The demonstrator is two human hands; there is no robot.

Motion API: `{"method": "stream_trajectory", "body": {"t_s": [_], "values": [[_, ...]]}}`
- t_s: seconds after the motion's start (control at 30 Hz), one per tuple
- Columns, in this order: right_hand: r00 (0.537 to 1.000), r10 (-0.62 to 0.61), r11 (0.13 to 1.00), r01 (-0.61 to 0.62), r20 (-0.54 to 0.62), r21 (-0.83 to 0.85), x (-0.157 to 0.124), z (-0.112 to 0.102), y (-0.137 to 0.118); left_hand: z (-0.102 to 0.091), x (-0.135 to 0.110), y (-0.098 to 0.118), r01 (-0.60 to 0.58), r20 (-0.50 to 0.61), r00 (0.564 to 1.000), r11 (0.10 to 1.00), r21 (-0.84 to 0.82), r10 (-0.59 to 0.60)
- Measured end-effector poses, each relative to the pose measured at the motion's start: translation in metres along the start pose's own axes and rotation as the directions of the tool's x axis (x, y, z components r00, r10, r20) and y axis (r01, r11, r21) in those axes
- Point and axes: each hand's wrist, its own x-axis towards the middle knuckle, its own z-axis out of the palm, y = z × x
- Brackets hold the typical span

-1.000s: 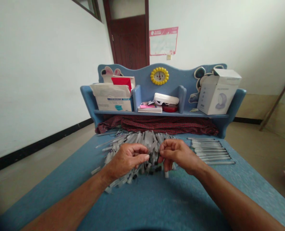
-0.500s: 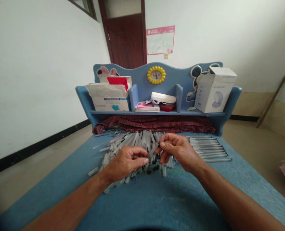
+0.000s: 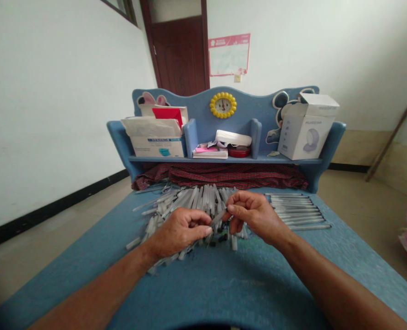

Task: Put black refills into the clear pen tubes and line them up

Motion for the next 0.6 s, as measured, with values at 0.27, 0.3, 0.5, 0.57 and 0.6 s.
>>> {"method": "stream_trajectory", "body": {"t_s": [0.27,0.3,0.5,0.57,0.6], "values": [[1.000,0.012,0.994,-0.011,0.007,-0.108,-0.0023,0.0006,0.0002,-0.0018,-0.0016,0.0024,0.029,0.033,0.999,0.999,0.015,-0.029],[1.000,0.012,0.994,-0.011,0.009,-0.112,-0.0024,0.0007,0.0009,-0.0019,-0.0017,0.0026,0.032,0.035,0.999,0.999,0.008,-0.033],[0.999,0.019,0.993,-0.015,0.026,-0.119,-0.0025,0.0025,0.0034,-0.0024,-0.0009,0.0014,0.066,0.089,0.994,0.994,-0.092,-0.058],[0.999,0.022,0.991,-0.018,0.026,-0.136,-0.0025,0.0024,0.0031,-0.0025,-0.0007,0.0011,0.073,0.090,0.994,0.992,-0.103,-0.064],[0.999,0.026,0.989,-0.022,0.028,-0.147,-0.0025,0.0018,0.0029,-0.0026,-0.0007,0.0011,0.073,0.086,0.994,0.992,-0.103,-0.064]]}}
